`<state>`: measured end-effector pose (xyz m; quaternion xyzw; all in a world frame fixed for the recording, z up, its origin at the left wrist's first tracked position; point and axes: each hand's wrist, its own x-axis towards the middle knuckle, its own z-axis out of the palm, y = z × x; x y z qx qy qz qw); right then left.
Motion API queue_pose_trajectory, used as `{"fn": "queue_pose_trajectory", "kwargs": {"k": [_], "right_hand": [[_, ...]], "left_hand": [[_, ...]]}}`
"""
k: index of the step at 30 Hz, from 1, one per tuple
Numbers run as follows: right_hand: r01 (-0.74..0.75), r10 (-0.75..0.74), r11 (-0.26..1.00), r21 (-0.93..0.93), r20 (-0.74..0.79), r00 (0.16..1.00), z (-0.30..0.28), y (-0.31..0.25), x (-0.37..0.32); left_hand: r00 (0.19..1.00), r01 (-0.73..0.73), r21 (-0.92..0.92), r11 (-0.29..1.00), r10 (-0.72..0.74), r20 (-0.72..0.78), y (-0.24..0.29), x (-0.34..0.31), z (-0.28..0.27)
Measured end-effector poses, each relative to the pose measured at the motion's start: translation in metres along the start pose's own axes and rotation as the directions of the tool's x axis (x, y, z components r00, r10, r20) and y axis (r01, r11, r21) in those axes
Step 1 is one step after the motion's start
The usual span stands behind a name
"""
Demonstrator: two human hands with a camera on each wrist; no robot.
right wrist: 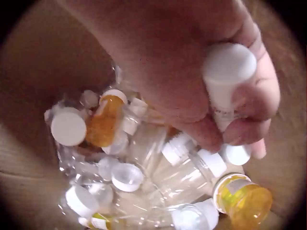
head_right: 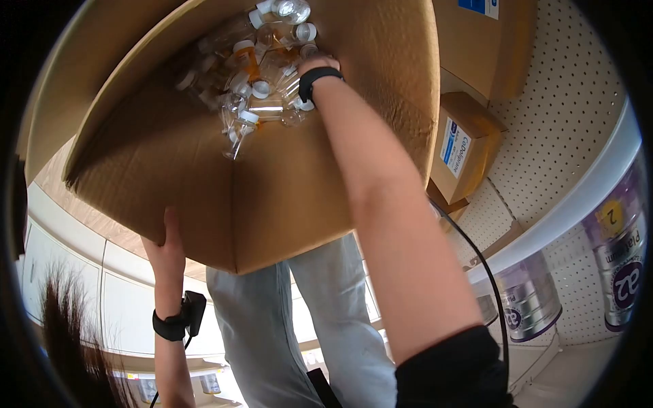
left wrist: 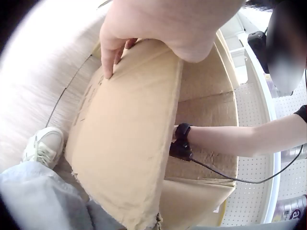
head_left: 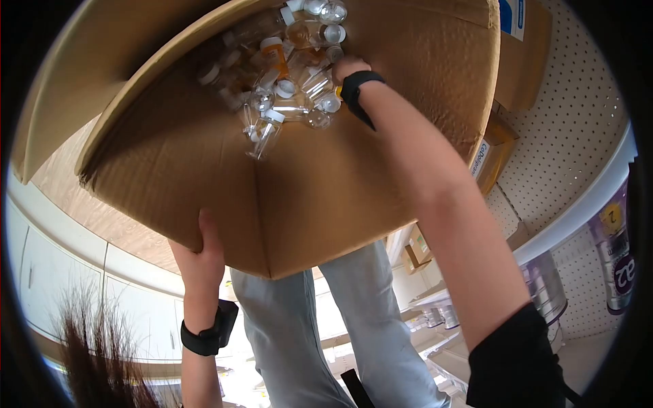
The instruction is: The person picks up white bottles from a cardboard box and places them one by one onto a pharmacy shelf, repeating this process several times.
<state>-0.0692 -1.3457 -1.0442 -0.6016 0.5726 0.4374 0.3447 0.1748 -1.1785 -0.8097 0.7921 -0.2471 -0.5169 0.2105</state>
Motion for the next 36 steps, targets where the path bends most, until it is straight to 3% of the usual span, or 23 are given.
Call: {"fn": "queue_pose_trajectory", "kwargs": {"k": [2, 5, 7, 9, 14, 16, 17, 19, 23, 25, 28, 29, 31, 33, 35, 36], "right_hand": [[-0.092, 0.091, 0.995, 0.05, 0.025, 0.996, 0.019, -0.001, 0.005], [-0.028, 0.035, 0.992, 0.123, -0.057, 0.998, 0.034, 0.012, -0.008], [-0.052, 0.053, 0.998, 0.03, -0.017, 0.998, 0.037, 0.011, -0.009], [-0.183, 0.199, 0.97, 0.161, -0.091, 0.976, 0.044, 0.008, -0.009], [-0.18, 0.197, 0.965, 0.191, -0.073, 0.978, 0.048, 0.015, 0.005], [-0.027, 0.024, 0.972, 0.235, 0.016, 1.0, 0.05, 0.023, 0.017], [-0.027, 0.024, 0.972, 0.235, 0.017, 1.0, 0.049, 0.025, 0.026], [0.031, -0.111, 0.966, 0.255, 0.304, 0.946, 0.045, 0.029, 0.035], [0.034, -0.221, 0.912, 0.409, 0.42, 0.88, 0.024, 0.038, 0.005], [0.099, -0.249, 0.908, 0.407, 0.333, 0.909, 0.019, 0.041, -0.008], [-0.027, -0.144, 0.673, 0.739, 0.167, 0.975, 0.003, 0.03, -0.033], [-0.018, -0.145, 0.67, 0.742, 0.155, 0.977, -0.004, 0.027, -0.047], [-0.086, -0.141, 0.377, 0.922, 0.148, 0.979, -0.018, 0.021, -0.075], [-0.051, -0.113, 0.315, 0.948, 0.091, 0.989, -0.035, 0.01, -0.114], [-0.011, -0.177, 0.301, 0.953, 0.067, 0.982, -0.035, 0.0, -0.145], [0.021, -0.213, 0.261, 0.965, 0.036, 0.976, -0.044, -0.007, -0.178]], "left_hand": [[1.0, -0.02, 0.015, 1.0, 0.02, 0.017, 0.0, 0.0, 0.0], [0.999, 0.045, 0.029, 0.999, -0.044, -0.026, 0.004, -0.002, 0.0], [1.0, 0.013, 0.015, 1.0, -0.013, -0.005, -0.002, -0.002, 0.0], [1.0, 0.022, 0.014, 1.0, -0.022, -0.019, 0.003, -0.002, 0.001], [0.999, 0.05, 0.025, 0.998, -0.05, -0.016, 0.002, -0.003, -0.002], [1.0, 0.007, 0.022, 1.0, -0.007, -0.01, -0.005, -0.003, -0.001], [1.0, 0.007, 0.023, 1.0, -0.007, -0.01, -0.005, -0.002, -0.002], [1.0, 0.009, 0.001, 1.0, -0.009, 0.01, -0.004, -0.001, -0.001], [0.993, -0.011, 0.002, 1.0, 0.011, -0.116, 0.003, -0.001, 0.005], [0.998, -0.006, 0.078, 0.997, 0.011, -0.056, 0.001, 0.001, 0.0], [0.999, 0.05, 0.167, 0.985, -0.046, -0.026, 0.007, 0.005, -0.003], [0.999, 0.038, 0.167, 0.985, -0.034, -0.029, 0.009, 0.005, -0.004], [0.999, 0.035, 0.239, 0.97, -0.032, -0.016, 0.013, 0.005, -0.005], [0.998, -0.052, 0.277, 0.96, 0.06, -0.021, 0.007, 0.002, -0.009], [0.933, 0.026, 0.468, 0.883, 0.146, -0.328, 0.008, -0.014, -0.015], [0.932, 0.031, 0.349, 0.936, 0.1, -0.348, 0.047, -0.032, -0.016]]}}
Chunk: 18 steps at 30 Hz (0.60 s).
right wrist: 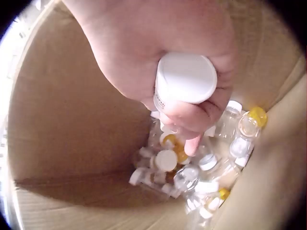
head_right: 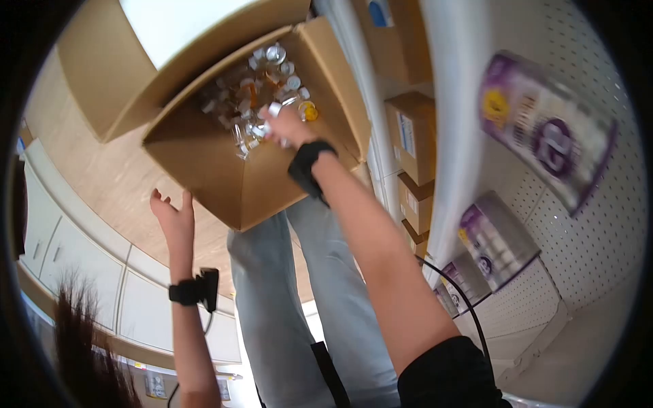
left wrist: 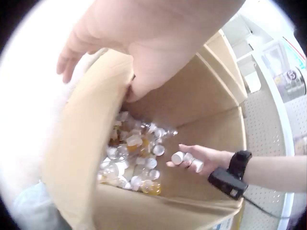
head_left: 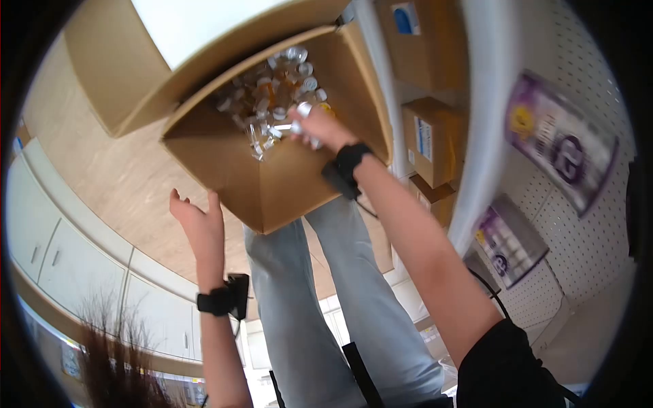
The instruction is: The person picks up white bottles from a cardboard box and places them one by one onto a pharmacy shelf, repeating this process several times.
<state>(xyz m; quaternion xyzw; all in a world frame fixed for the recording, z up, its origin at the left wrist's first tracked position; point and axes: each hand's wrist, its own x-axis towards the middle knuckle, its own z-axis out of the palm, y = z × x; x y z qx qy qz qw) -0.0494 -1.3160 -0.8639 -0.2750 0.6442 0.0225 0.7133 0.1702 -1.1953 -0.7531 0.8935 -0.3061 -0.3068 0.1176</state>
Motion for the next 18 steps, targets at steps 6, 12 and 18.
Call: {"fn": "queue_pose_trajectory", "kwargs": {"k": [6, 12, 18], "right_hand": [[0.203, -0.29, 0.949, 0.24, 0.424, 0.858, 0.05, -0.05, -0.198], [0.22, -0.296, 0.95, 0.221, 0.417, 0.859, 0.043, -0.121, -0.381], [0.135, -0.305, 0.745, 0.653, 0.154, 0.94, 0.019, -0.161, -0.496]], "left_hand": [[0.854, -0.158, -0.204, 0.966, 0.238, 0.464, 0.103, -0.088, -0.1], [0.783, -0.257, -0.321, 0.912, 0.391, 0.484, 0.184, -0.165, -0.206], [0.634, 0.097, -0.602, 0.792, 0.418, 0.651, 0.261, -0.216, -0.315]]}}
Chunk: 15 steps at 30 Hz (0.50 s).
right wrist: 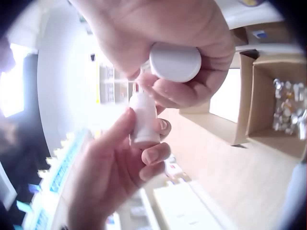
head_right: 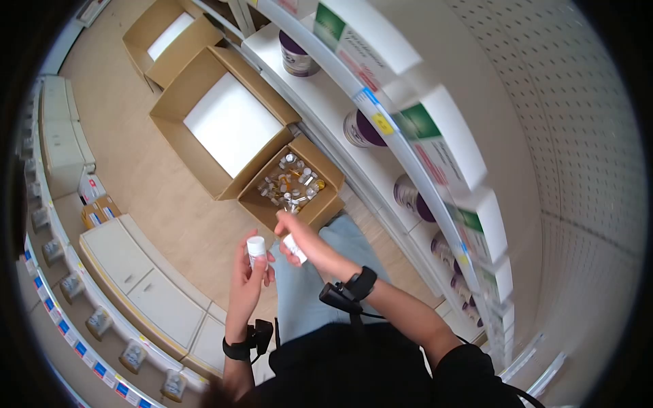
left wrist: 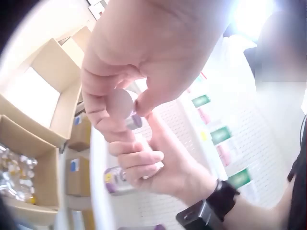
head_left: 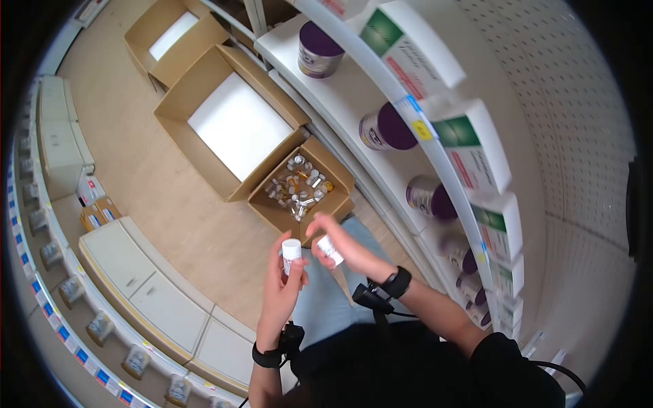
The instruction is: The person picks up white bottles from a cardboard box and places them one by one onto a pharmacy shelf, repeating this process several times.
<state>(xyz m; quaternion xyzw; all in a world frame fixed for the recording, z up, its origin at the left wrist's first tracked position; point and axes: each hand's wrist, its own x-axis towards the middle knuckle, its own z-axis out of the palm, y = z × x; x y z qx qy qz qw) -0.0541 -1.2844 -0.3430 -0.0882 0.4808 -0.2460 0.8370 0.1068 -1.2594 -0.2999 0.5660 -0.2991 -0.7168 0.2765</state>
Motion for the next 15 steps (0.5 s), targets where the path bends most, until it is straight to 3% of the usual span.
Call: {"fn": "queue_pose_trajectory", "kwargs": {"k": [1, 4, 7, 9, 12, 13, 15], "right_hand": [[0.015, -0.024, 0.988, 0.154, 0.055, 0.998, 0.008, -0.008, -0.014], [0.153, -0.195, 0.945, 0.288, 0.12, 0.974, 0.037, -0.022, -0.049], [0.303, -0.322, 0.907, 0.291, 0.018, 0.947, 0.068, -0.019, -0.101], [0.34, -0.377, 0.885, 0.317, 0.062, 0.924, 0.083, -0.009, -0.128], [0.619, -0.625, 0.771, 0.153, -0.01, 0.781, 0.097, 0.017, -0.161], [0.646, -0.651, 0.746, 0.159, -0.032, 0.759, 0.101, 0.023, -0.173], [0.769, -0.782, 0.623, -0.139, -0.127, 0.61, 0.11, 0.039, -0.2]], "left_hand": [[1.0, -0.015, 0.018, 1.0, 0.015, 0.018, 0.019, -0.011, 0.002], [0.957, -0.162, -0.12, 0.979, 0.186, 0.221, 0.063, -0.037, -0.002], [0.876, -0.245, -0.126, 0.961, 0.275, 0.396, 0.09, -0.063, -0.003], [0.836, -0.231, -0.124, 0.965, 0.262, 0.482, 0.106, -0.082, -0.013], [0.755, -0.233, -0.11, 0.966, 0.252, 0.605, 0.118, -0.104, -0.018], [0.733, -0.24, -0.095, 0.966, 0.244, 0.635, 0.121, -0.11, -0.018], [0.746, -0.326, 0.063, 0.943, 0.216, 0.63, 0.124, -0.122, -0.013]]}}
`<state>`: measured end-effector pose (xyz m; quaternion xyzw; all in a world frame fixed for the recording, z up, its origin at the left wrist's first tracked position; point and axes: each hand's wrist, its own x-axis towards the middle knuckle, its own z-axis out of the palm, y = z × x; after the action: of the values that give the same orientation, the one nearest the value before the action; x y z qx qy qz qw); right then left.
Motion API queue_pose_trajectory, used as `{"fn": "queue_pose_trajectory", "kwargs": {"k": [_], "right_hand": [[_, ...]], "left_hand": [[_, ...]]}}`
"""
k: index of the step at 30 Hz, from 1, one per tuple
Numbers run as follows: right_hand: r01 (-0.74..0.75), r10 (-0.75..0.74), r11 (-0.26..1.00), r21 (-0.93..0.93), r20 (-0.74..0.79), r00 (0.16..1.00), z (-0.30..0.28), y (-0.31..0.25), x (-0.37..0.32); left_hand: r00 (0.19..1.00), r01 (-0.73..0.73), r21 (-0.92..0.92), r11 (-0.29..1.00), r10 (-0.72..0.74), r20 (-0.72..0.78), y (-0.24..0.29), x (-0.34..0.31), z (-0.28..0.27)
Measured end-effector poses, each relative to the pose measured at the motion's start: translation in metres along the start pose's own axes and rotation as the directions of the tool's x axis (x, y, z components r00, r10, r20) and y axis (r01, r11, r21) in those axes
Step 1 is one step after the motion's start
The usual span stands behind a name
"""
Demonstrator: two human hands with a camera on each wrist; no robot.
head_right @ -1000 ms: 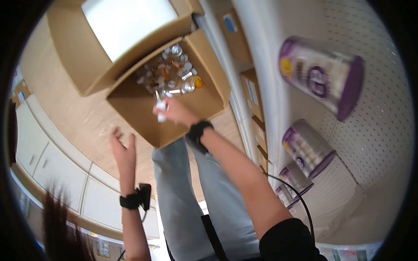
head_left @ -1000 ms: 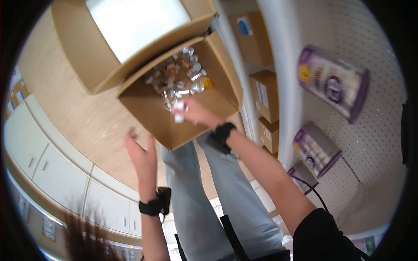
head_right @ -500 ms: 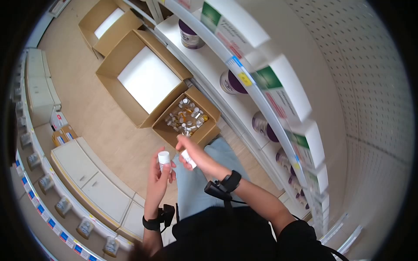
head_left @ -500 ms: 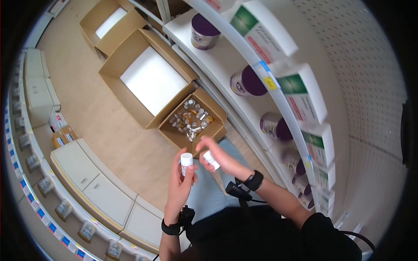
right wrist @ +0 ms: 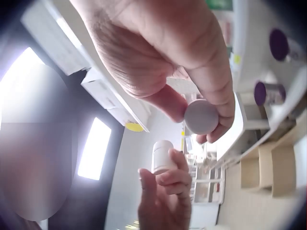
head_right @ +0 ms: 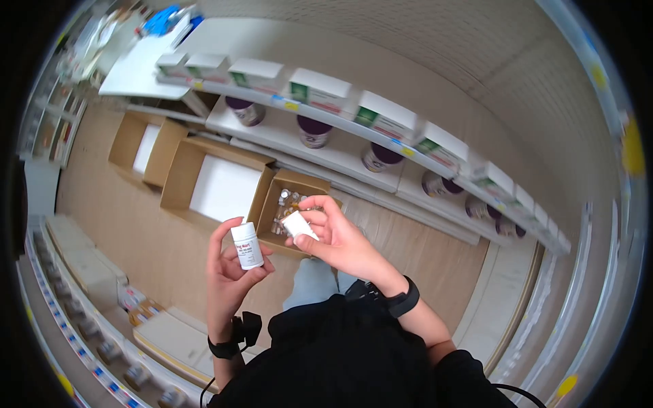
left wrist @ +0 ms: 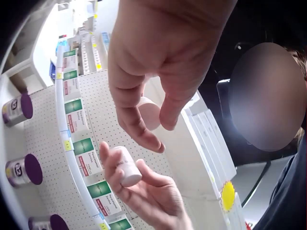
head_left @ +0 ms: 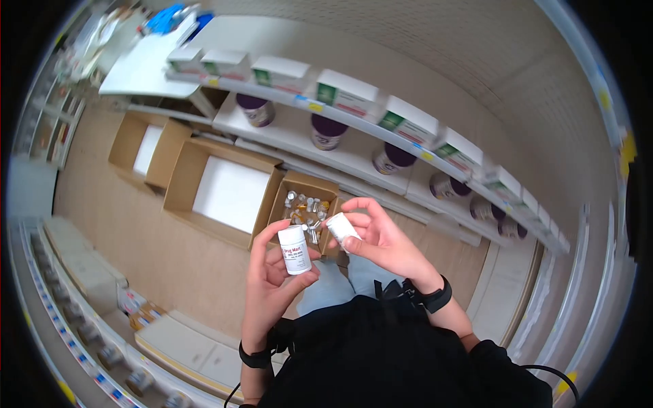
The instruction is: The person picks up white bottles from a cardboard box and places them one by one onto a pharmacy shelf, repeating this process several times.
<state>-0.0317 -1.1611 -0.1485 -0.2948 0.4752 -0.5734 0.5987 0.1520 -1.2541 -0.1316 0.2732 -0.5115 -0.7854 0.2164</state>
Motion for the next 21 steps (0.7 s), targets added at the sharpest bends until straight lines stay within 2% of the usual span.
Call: {"fn": "queue_pose_trajectory", "kwargs": {"k": [2, 3, 4, 6, 8, 9, 10, 12, 14, 17, 21], "right_hand": [[0.112, -0.116, 0.993, -0.035, -0.149, 0.982, 0.002, -0.013, -0.029], [0.143, -0.224, 0.924, -0.354, -0.197, 0.955, -0.001, -0.022, -0.047], [0.115, -0.323, 0.763, -0.636, -0.222, 0.92, -0.005, -0.03, -0.066], [0.104, -0.399, 0.762, -0.639, -0.337, 0.853, -0.006, -0.041, -0.102], [0.084, -0.408, 0.807, -0.585, -0.449, 0.795, -0.01, -0.043, -0.14], [0.192, -0.488, 0.835, -0.516, -0.53, 0.693, -0.014, -0.034, -0.155], [0.184, -0.5, 0.835, -0.519, -0.574, 0.648, -0.018, -0.03, -0.176], [0.18, -0.549, 0.807, -0.562, -0.603, 0.579, -0.026, -0.024, -0.219], [0.118, -0.544, 0.812, -0.571, -0.669, 0.507, -0.029, -0.021, -0.268], [0.095, -0.56, 0.814, -0.573, -0.732, 0.388, -0.032, -0.008, -0.339], [0.091, -0.594, 0.803, -0.589, -0.781, 0.19, -0.027, 0.012, -0.439]], "left_hand": [[0.999, -0.022, 0.079, 0.997, 0.017, 0.051, 0.004, 0.0, 0.018], [0.997, -0.051, 0.135, 0.99, 0.043, 0.057, 0.004, 0.002, 0.029], [0.993, -0.051, 0.147, 0.988, 0.034, 0.116, 0.001, 0.004, 0.041], [0.973, -0.122, 0.223, 0.967, 0.073, 0.217, -0.004, 0.007, 0.066], [0.934, -0.134, 0.237, 0.962, 0.042, 0.356, -0.013, 0.011, 0.092], [0.903, -0.148, 0.247, 0.958, 0.029, 0.429, -0.018, 0.011, 0.108], [0.875, -0.148, 0.249, 0.957, 0.01, 0.484, -0.022, 0.009, 0.129], [0.846, -0.084, 0.138, 0.987, -0.003, 0.533, -0.029, -0.001, 0.175], [0.773, -0.026, 0.124, 0.992, -0.059, 0.631, -0.043, -0.013, 0.217], [0.589, -0.124, 0.112, 0.986, -0.017, 0.808, -0.075, -0.035, 0.279], [0.459, -0.113, 0.117, 0.987, -0.052, 0.887, -0.111, -0.093, 0.36]]}}
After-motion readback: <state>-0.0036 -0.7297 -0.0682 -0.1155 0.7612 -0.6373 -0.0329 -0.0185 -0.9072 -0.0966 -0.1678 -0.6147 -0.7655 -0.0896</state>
